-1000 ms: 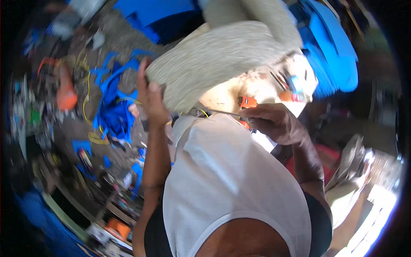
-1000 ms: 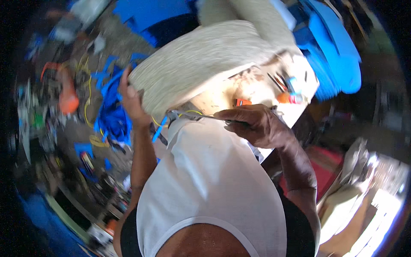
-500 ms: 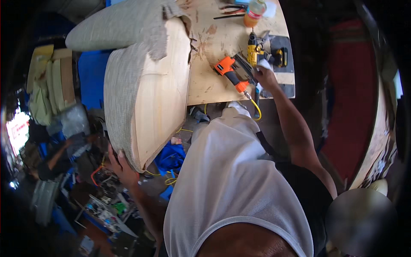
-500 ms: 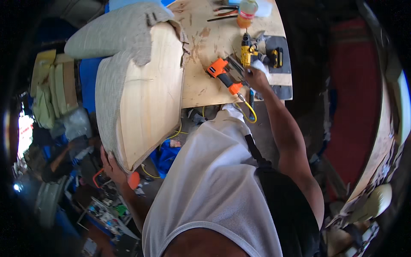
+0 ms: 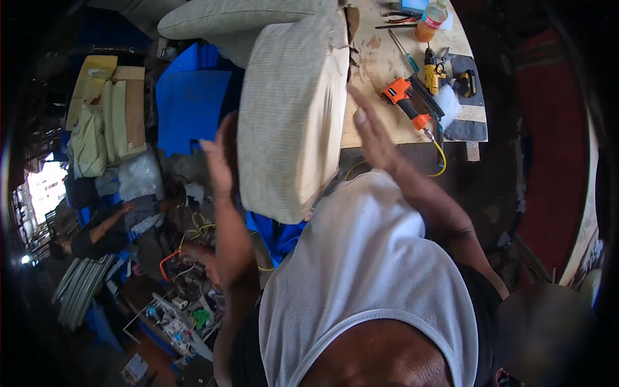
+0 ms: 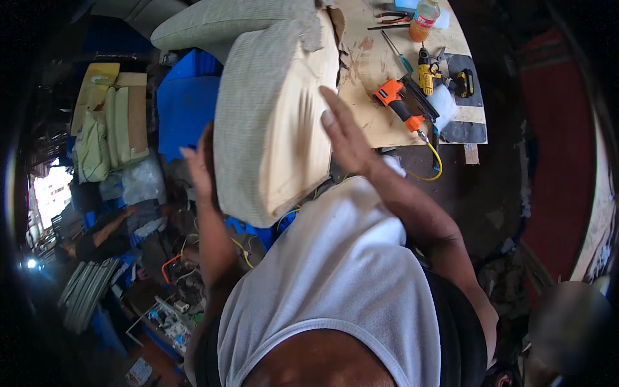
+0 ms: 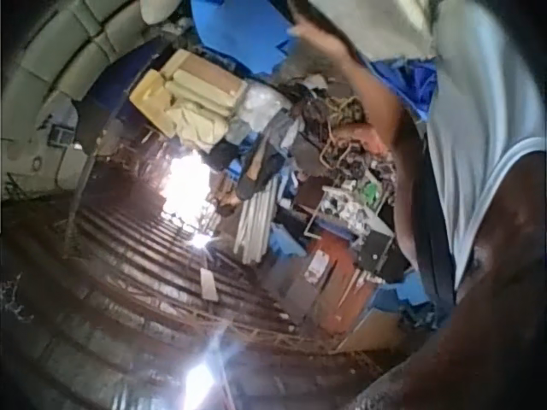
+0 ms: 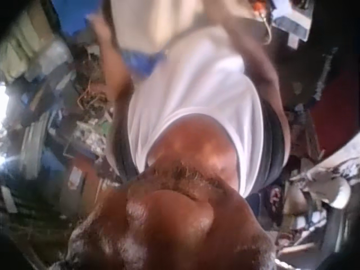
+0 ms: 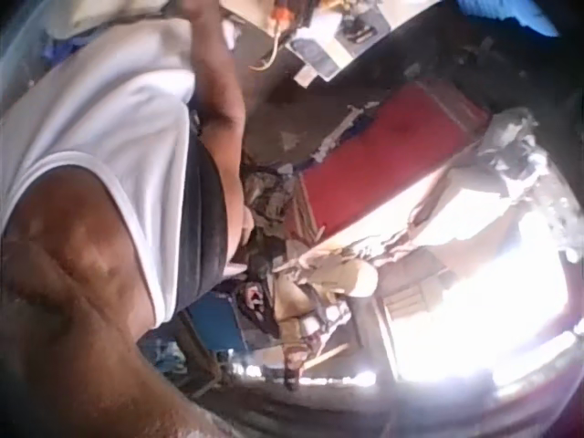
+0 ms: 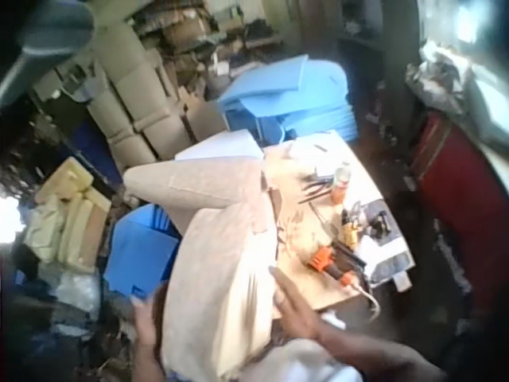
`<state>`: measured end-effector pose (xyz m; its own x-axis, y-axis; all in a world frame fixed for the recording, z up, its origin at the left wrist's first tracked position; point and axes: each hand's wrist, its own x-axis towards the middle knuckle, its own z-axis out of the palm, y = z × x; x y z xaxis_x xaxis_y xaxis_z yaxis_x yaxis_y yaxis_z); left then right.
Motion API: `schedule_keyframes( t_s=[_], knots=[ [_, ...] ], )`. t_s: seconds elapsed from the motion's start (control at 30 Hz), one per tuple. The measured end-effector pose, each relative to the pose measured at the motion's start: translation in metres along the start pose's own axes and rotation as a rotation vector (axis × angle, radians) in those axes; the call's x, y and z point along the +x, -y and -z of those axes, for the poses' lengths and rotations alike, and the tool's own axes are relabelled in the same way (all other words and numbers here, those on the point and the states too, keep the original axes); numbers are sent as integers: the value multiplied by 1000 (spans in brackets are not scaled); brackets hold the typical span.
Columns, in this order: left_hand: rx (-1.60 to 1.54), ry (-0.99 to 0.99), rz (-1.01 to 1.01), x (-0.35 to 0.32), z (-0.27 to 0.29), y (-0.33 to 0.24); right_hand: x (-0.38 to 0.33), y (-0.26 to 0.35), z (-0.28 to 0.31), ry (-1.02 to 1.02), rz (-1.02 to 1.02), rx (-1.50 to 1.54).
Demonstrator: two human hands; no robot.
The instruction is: Stapling fabric and adding foam/backing to a chair frame structure.
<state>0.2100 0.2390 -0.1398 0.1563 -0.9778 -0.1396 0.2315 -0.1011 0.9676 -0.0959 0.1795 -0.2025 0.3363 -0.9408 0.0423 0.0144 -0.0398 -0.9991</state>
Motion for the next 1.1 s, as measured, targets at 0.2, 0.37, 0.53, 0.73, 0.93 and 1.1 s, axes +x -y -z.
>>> schedule_keyframes(
  t_s=[0.2, 0.37, 0.53, 0.73, 0.93, 1.1],
  knots=[
    [-512, 311, 41, 7, -56, 0, 31, 17, -78, -155, 34, 301],
    [-24, 292, -268, 36, -96, -18, 65, 50, -7, -22, -446, 886],
    [93, 248, -412, 16, -131, 24, 41, 39, 30, -78, -119, 313],
    [-268, 382, -259, 42, -132, 13, 80, 82, 62, -141, -318, 46],
    [170, 185, -414, 102, -130, 4, 135, 95, 61, -62, -324, -308],
    [525, 133, -505, 121, -137, 5, 157, 99, 51, -137, -334, -617]
  ],
)
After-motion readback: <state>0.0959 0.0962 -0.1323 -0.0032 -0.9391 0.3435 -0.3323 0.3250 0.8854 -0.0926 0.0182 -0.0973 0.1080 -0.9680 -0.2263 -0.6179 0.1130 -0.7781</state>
